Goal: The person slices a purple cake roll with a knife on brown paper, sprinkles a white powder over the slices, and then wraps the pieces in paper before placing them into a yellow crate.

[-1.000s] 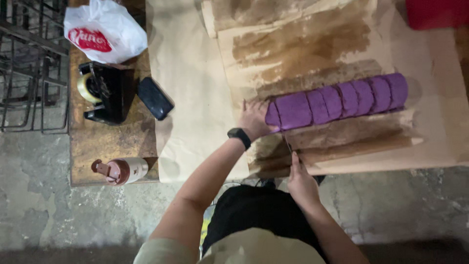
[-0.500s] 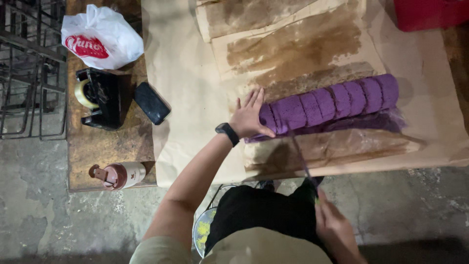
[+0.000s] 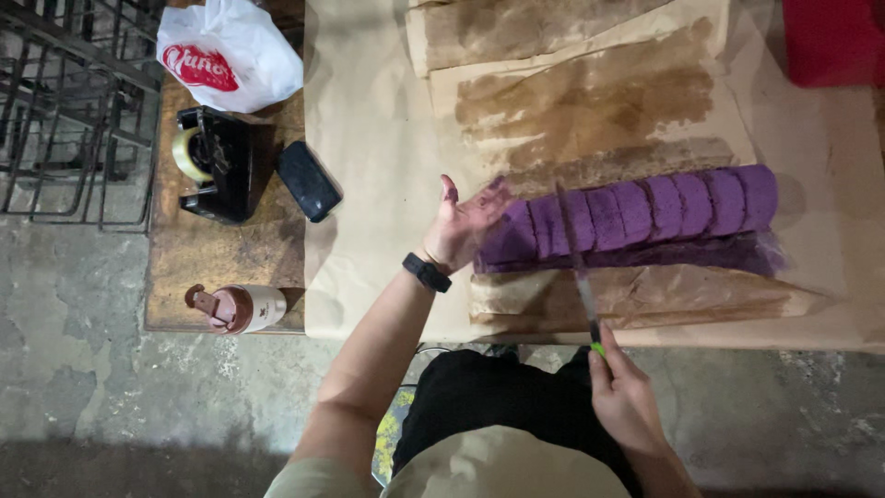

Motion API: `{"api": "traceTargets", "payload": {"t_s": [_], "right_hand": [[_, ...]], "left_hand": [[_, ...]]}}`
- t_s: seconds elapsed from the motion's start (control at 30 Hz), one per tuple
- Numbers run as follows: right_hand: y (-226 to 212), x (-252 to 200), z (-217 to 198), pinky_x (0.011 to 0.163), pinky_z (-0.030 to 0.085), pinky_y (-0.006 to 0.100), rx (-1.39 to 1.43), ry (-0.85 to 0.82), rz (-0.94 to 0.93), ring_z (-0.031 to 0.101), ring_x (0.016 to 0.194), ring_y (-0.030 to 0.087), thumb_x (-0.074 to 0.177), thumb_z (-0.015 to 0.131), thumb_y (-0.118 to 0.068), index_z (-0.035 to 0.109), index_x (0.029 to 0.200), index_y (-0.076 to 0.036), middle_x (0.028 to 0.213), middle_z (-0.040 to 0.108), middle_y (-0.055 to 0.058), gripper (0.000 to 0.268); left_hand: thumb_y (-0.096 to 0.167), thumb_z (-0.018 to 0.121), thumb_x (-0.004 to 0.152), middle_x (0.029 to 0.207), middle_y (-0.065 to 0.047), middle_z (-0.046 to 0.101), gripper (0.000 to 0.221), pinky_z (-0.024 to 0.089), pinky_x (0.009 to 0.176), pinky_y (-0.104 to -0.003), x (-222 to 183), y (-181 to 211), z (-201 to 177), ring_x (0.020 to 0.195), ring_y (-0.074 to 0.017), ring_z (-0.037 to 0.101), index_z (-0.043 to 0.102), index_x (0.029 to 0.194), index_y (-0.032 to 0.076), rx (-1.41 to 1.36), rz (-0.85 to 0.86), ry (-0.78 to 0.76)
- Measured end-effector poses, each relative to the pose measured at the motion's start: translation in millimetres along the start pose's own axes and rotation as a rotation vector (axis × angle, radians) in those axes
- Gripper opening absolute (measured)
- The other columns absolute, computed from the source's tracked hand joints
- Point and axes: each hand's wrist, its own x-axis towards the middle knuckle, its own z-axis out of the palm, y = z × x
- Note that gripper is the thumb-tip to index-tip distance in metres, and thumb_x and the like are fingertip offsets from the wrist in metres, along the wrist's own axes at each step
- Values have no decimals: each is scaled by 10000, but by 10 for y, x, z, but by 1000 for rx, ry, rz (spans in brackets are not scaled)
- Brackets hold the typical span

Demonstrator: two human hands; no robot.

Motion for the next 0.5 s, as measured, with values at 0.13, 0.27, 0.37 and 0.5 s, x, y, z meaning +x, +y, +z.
{"api": "traceTargets", "payload": {"t_s": [0.13, 0.27, 0.37, 0.5], "right_hand": [[-101, 27, 57, 816, 577, 305, -10, 18, -82, 737, 1077, 242, 976, 622, -197, 528, 1488, -121, 1296, 698, 223, 525], [-120, 14, -39, 718, 568, 328, 239, -35, 179, 711, 919, 241, 999, 563, -168, 476, 1539, -137, 1284, 712, 209, 547], [-64, 45, -62, 689, 586, 370, 5, 77, 79, 755, 855, 215, 1014, 586, -175, 496, 1510, -105, 1244, 707, 254, 509], [41, 159, 106, 554, 608, 414, -179, -60, 115, 749, 669, 323, 1035, 569, -214, 474, 1575, -159, 1220, 756, 173, 552]], "left_hand": [[946, 224, 812, 1738, -120, 222, 1218, 86, 1309, -427, 94, -146, 119, 1608, -268, 190, 200, 1655, 67, -155, -34, -7], [854, 442, 879, 1713, -154, 293, 1125, 138, 1319, -444, 212, -238, 239, 1606, -298, 243, 278, 1618, 21, 185, 28, 51], [778, 601, 838, 1670, -143, 400, 1044, 227, 1318, -456, 229, -239, 323, 1596, -315, 304, 405, 1585, 76, 1135, 59, 209], [737, 745, 712, 1640, -172, 369, 1140, 139, 1247, -591, 190, -233, 546, 1537, -377, 277, 369, 1574, 93, 1886, 40, 284]]}}
